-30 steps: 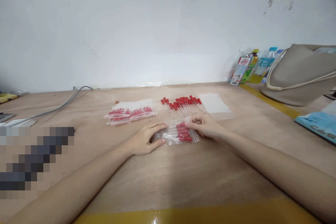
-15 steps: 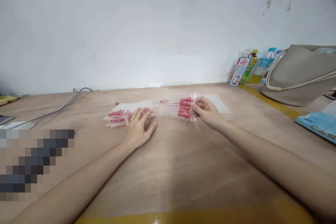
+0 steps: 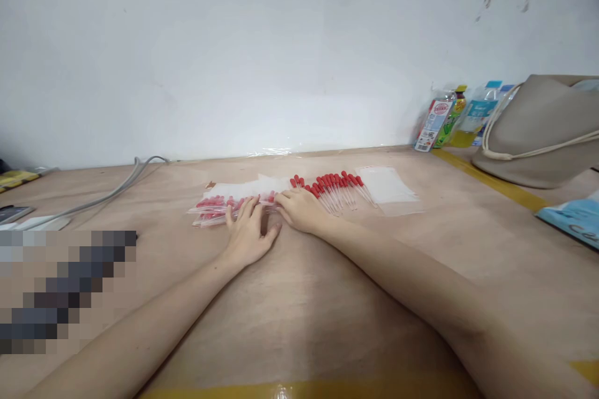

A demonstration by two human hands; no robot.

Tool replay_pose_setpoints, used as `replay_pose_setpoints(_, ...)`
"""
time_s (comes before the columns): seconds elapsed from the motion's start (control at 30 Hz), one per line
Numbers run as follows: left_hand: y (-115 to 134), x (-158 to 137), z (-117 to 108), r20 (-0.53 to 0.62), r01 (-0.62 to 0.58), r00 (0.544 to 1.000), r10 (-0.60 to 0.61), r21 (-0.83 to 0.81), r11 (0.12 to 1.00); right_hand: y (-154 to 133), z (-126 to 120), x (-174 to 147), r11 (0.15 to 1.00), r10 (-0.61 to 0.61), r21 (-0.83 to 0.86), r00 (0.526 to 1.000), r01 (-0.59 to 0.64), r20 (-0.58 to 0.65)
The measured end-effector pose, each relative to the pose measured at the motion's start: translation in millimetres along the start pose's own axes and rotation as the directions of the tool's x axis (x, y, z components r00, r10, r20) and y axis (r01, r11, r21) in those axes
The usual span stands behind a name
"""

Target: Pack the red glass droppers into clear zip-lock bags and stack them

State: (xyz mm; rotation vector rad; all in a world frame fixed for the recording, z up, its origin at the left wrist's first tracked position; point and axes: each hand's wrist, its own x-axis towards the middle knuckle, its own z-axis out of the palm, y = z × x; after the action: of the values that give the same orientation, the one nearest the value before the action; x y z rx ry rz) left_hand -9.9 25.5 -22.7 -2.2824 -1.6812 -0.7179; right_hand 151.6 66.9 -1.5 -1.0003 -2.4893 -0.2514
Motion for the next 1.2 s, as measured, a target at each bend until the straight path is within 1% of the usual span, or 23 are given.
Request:
replay_pose_setpoints(0.03, 0.4, -0.2, -0.2, -0.012, 0.020, 1.000, -0.020, -0.014, 1.000, 2.8, -2.4, -4.1, 0.999, 0.015, 0.045, 0.999, -0.014, -0.032)
replay_pose_setpoints(0.1, 2.1, -0.6, -1.7, -0.052, 0.064, 0.996, -0.066, -0.044, 0.997, 16.6, -11.7, -15.1, 0.990, 0.105, 0.103, 0.990, -0.095, -0.096)
replay_pose_setpoints(0.17, 4.7, -0.9, -3.9, -0.106, 0.061, 0.992, -0.066, -0.050, 0.997, 42.5, -24.8, -29.5, 0.970, 0.240, 0.071, 0.960, -0.232, -0.143)
replay_pose_setpoints(0.2, 6.1, -1.0, -4.9, -0.122, 0.029, 0.992, -0.033, -0.035, 0.999, 59.3, -31.9, -37.8, 0.942, 0.334, 0.034, 0.929, -0.333, -0.159)
replay_pose_setpoints(0.23, 7.4, -1.0, -5.6, -0.125, -0.017, 0.992, 0.016, -0.009, 1.000, 77.7, -38.7, -46.5, 0.885, 0.459, -0.004, 0.872, -0.466, -0.170)
replay_pose_setpoints(0.27, 8.3, -1.0, -6.0, -0.115, -0.064, 0.991, 0.066, 0.021, 0.998, 96.7, -44.7, -55.5, 0.802, 0.583, -0.041, 0.796, -0.596, -0.163)
replay_pose_setpoints(0.3, 8.9, -1.0, -6.1, -0.097, -0.102, 0.990, 0.106, 0.049, 0.994, 115.1, -49.7, -64.4, 0.701, 0.695, -0.078, 0.703, -0.709, -0.151)
replay_pose_setpoints(0.37, 8.7, -0.7, -5.2, -0.061, -0.123, 0.990, 0.128, 0.084, 0.989, 146.0, -55.8, -80.7, 0.504, 0.851, -0.143, 0.518, -0.852, -0.085)
replay_pose_setpoints(0.4, 8.2, -0.7, -4.5, -0.051, -0.114, 0.992, 0.118, 0.090, 0.989, 157.2, -56.8, -87.3, 0.449, 0.884, -0.172, 0.464, -0.877, -0.057)
replay_pose_setpoints(0.43, 7.4, -0.7, -3.8, -0.045, -0.102, 0.993, 0.107, 0.093, 0.990, 165.2, -56.6, -92.5, 0.420, 0.904, -0.194, 0.428, -0.887, 0.000)
replay_pose_setpoints(0.47, 6.6, -0.7, -3.2, -0.041, -0.093, 0.994, 0.097, 0.094, 0.991, 170.0, -55.4, -96.3, 0.414, 0.909, -0.202, 0.414, -0.887, 0.047)
replay_pose_setpoints(0.53, 5.4, -1.0, -2.5, -0.033, -0.085, 0.996, 0.088, 0.090, 0.992, 172.6, -50.8, -100.0, 0.430, 0.903, -0.177, 0.420, -0.885, 0.095)
replay_pose_setpoints(0.6, 4.9, -1.4, -2.3, -0.026, -0.081, 0.996, 0.083, 0.081, 0.993, 170.4, -45.0, -100.3, 0.430, 0.903, -0.133, 0.423, -0.893, 0.078)
replay_pose_setpoints(0.7, 5.0, -1.6, -2.0, -0.020, -0.073, 0.997, 0.074, 0.058, 0.996, 167.5, -38.7, -98.8, 0.394, 0.919, -0.115, 0.390, -0.912, 0.051)
replay_pose_setpoints(0.77, 5.2, -1.4, -1.6, -0.023, -0.075, 0.997, 0.076, 0.045, 0.996, 167.0, -39.0, -96.8, 0.380, 0.925, -0.126, 0.379, -0.916, 0.039)
replay_pose_setpoints(0.83, 5.3, -1.2, -1.3, -0.033, -0.085, 0.996, 0.086, 0.044, 0.995, 164.3, -44.4, -92.3, 0.384, 0.922, -0.135, 0.386, -0.914, 0.007)
replay_pose_setpoints(0.87, 5.5, -1.1, -1.4, -0.038, -0.092, 0.995, 0.094, 0.046, 0.995, 160.6, -48.8, -88.6, 0.397, 0.915, -0.133, 0.402, -0.908, -0.016)
replay_pose_setpoints(0.93, 6.1, -1.1, -2.2, -0.050, -0.103, 0.993, 0.105, 0.043, 0.994, 145.8, -58.9, -78.6, 0.458, 0.883, -0.102, 0.466, -0.883, -0.064)
replay_pose_setpoints(0.97, 6.6, -1.2, -2.9, -0.055, -0.104, 0.993, 0.106, 0.034, 0.994, 133.9, -63.6, -72.9, 0.520, 0.847, -0.055, 0.523, -0.852, -0.098)
replay_pose_setpoints(1.03, 7.8, -1.6, -4.7, -0.066, -0.109, 0.992, 0.109, -0.001, 0.994, 102.0, -70.2, -62.2, 0.639, 0.768, 0.049, 0.633, -0.768, -0.094)
replay_pose_setpoints(1.13, 10.9, -3.4, -8.2, -0.123, -0.139, 0.984, 0.130, -0.068, 0.988, 47.1, -71.9, -52.7, 0.773, 0.620, 0.129, 0.783, -0.621, 0.056)
replay_pose_setpoints(1.17, 12.7, -4.5, -9.8, -0.153, -0.152, 0.979, 0.137, -0.090, 0.984, 32.4, -71.3, -51.5, 0.803, 0.566, 0.144, 0.815, -0.579, 0.121)
replay_pose_setpoints(1.2, 14.9, -6.1, -11.8, -0.182, -0.162, 0.973, 0.140, -0.113, 0.980, 21.6, -70.6, -51.1, 0.821, 0.522, 0.160, 0.834, -0.548, 0.181)
